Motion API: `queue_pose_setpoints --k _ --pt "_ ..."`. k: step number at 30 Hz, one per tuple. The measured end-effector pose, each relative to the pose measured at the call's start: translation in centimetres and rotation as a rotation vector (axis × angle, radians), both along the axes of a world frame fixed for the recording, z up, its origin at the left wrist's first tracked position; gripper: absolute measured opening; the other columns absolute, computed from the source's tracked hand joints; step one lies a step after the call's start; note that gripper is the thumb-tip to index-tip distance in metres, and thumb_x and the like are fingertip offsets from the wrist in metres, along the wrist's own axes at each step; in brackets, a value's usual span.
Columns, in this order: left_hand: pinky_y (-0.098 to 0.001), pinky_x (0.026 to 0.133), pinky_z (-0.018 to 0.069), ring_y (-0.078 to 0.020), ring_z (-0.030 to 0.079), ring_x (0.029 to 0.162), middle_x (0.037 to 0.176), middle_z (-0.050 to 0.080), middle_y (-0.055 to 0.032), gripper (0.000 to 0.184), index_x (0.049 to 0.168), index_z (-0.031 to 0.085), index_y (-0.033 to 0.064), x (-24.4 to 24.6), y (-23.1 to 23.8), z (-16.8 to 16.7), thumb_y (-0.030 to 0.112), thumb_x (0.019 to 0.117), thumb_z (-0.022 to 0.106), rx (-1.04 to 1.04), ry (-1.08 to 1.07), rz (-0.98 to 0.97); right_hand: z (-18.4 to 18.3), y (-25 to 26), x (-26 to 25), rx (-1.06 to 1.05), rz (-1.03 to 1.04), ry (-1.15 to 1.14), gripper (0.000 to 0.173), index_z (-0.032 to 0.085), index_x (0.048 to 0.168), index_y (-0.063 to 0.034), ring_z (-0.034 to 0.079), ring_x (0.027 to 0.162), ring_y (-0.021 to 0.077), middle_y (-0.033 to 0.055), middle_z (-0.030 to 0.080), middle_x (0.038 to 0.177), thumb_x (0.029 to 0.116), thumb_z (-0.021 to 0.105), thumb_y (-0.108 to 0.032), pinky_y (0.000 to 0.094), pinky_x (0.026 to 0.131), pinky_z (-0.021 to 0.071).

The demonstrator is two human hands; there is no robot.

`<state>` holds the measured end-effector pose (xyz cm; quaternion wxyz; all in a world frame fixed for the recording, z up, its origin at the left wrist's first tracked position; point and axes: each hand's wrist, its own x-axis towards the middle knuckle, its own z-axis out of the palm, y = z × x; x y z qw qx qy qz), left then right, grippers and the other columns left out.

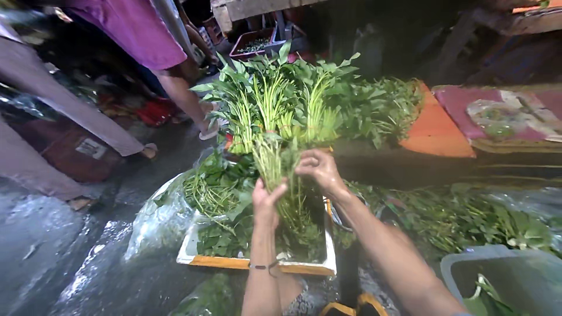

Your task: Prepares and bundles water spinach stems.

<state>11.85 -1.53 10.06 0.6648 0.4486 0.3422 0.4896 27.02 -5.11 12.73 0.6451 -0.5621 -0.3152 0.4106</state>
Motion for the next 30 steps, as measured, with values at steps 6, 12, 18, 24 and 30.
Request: queue_pose_setpoints --k 6,12,18,24,30 --pt "-0.0275 0.075 0.0619 -0.0118 0.071 0.083 0.093 0.071 -0.0086 0.05 0.123 0.048 -0.0062 1.1 -0.5 -0.5 -0.009 0.0764 0.067 -0.024 0.017 -0.033 -0.6 0.2 -1.1 0.063 -0.061 0.077 0.045 0.057 0.12 0.0049 0.064 0.067 0.0131 0.0097 0.067 0.088 0.0791 0.073 0.013 0.029 0.065 0.0585" --pt "-0.0286 0.073 0.0617 -0.012 0.07 0.082 0.096 0.068 -0.0098 0.042 0.124 0.049 -0.0033 0.7 -0.3 -0.2 -0.011 0.0849 0.06 -0.16 -0.043 0.095 -0.9 0.5 -0.6 0.068 -0.092 -0.021 0.055 0.045 0.129 0.0013 0.068 0.065 0.0153 0.0104 0.071 0.084 0.0839 0.076 0.006 0.03 0.062 0.0582" --pt "-0.0286 0.064 0.062 -0.0118 0.069 0.07 0.082 0.067 -0.0061 0.024 0.114 0.051 0.0007 -0.1 0.3 -0.2 -0.006 0.0915 0.053 -0.212 -0.164 0.19 -1.1 0.6 -0.1 -0.019 -0.031 -0.247 0.033 0.06 0.11 0.002 0.067 0.07 0.0153 0.0101 0.07 0.088 0.0836 0.08 0.0 0.0327 0.068 0.0581" --pt "-0.0334 0.065 0.0619 -0.0153 0.069 0.073 0.088 0.066 -0.0101 0.025 0.118 0.052 0.0005 -0.9 1.2 -0.5 -0.005 0.0941 0.057 -0.291 -0.143 0.334 -1.0 1.0 0.3 0.015 -0.079 0.155 0.047 0.054 0.126 0.0035 0.062 0.058 0.012 0.0093 0.065 0.083 0.0838 0.071 0.015 0.025 0.055 0.055" --pt "-0.0322 0.072 0.0608 -0.0158 0.068 0.083 0.1 0.066 -0.0139 0.044 0.123 0.053 -0.0042 1.1 -0.2 -0.2 -0.012 0.0828 0.068 -0.208 0.032 0.284 -2.1 1.4 -0.6 0.1 -0.037 0.106 0.04 0.066 0.122 0.0038 0.058 0.06 0.0081 0.0044 0.064 0.074 0.0837 0.072 0.012 0.0231 0.058 0.0513"
